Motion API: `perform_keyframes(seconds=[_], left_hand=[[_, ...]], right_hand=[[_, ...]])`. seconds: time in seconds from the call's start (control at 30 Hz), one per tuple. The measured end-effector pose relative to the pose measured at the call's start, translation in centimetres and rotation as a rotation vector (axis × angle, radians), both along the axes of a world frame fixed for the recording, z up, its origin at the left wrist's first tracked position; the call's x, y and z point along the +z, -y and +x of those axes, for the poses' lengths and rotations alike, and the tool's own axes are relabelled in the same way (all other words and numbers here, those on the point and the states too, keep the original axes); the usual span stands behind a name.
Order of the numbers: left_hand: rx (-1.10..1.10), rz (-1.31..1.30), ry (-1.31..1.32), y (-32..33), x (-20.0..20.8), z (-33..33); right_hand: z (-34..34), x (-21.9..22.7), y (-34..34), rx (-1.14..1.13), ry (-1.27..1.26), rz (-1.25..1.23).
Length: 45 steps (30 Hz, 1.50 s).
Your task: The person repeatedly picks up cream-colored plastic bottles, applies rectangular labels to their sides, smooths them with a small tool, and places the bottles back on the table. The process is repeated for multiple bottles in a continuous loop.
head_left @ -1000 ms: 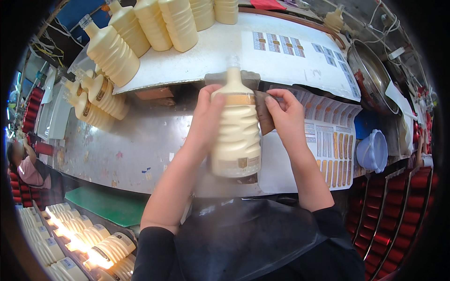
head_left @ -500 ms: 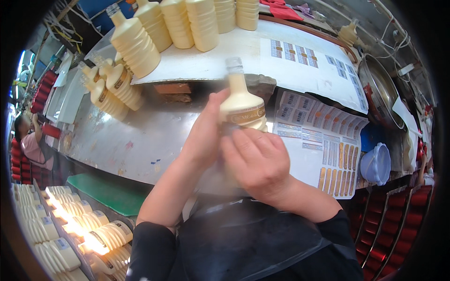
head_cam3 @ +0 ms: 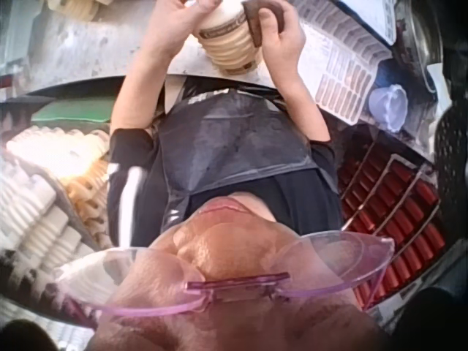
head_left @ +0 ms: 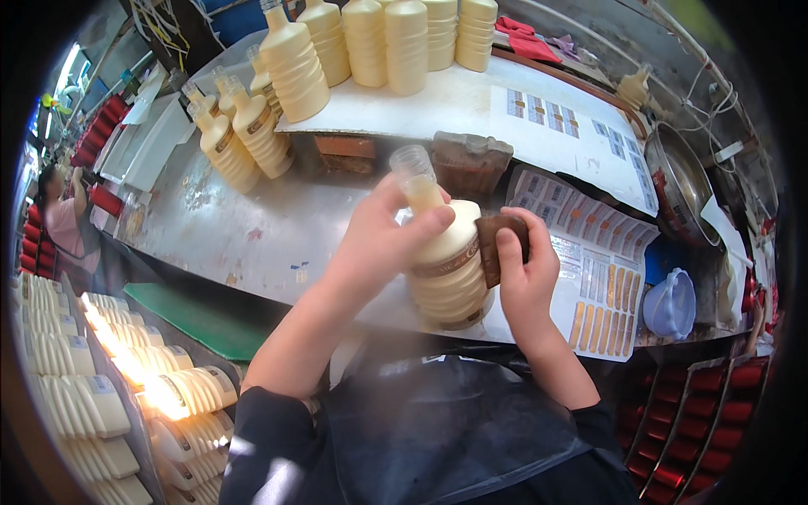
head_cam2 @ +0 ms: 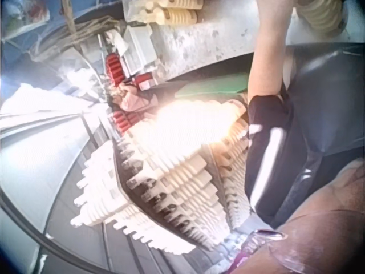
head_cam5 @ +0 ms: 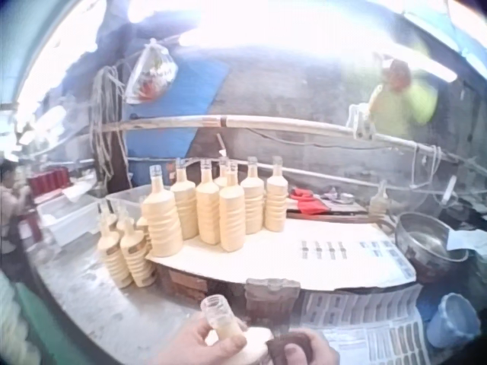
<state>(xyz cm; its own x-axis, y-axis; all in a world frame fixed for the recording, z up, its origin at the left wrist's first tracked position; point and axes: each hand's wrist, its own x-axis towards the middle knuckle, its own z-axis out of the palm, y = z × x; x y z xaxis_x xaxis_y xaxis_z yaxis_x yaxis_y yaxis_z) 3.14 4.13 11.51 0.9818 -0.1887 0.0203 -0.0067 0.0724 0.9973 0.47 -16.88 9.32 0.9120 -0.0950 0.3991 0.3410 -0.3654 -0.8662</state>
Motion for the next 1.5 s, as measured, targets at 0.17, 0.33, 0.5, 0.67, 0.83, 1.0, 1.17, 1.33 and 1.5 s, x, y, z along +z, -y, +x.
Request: perform_keyframes(seconds=[0.17,0.33,0.5,0.67,0.83,1.0,1.17,1.33,1.5], left_hand=[[-0.025,0.121,0.324,-1.3,0.0,-2.6],[0.167,0.144,0.401,-5.8,1.0,-4.4],[0.666,0.360,0.373,-12.9,1.5,-2.5],[1.150,1.131,0.465,-21.2,0.5,1.9],[1.419,1.316,0.360,-29.3,-0.2,6.2],[1.418,1.400,0.324,-36.1,-1.2,10.5],[1.334,1.300,0.086,-39.4,-3.5,13.3],[1.451,1.165,0.195,-37.2,-1.9,14.4],[1.473,1.081,0.909,-29.1,3.9,18.5]], right_hand=[[1.1,-0.3,1.2,0.118,-0.189,0.078],[1.8,-0.2,3.0,0.224,-0.291,0.346],[2.4,-2.0,8.1,0.145,-0.391,0.454],[1.9,-5.1,13.5,-0.001,-0.453,0.502],[1.2,-7.2,16.6,-0.143,-0.478,0.546],[1.6,-8.5,17.4,-0.189,-0.483,0.568],[2.5,-9.6,17.3,-0.190,-0.530,0.555],[3.2,-10.6,17.3,-0.192,-0.554,0.567],[3.9,-10.9,16.7,-0.164,-0.559,0.584]])
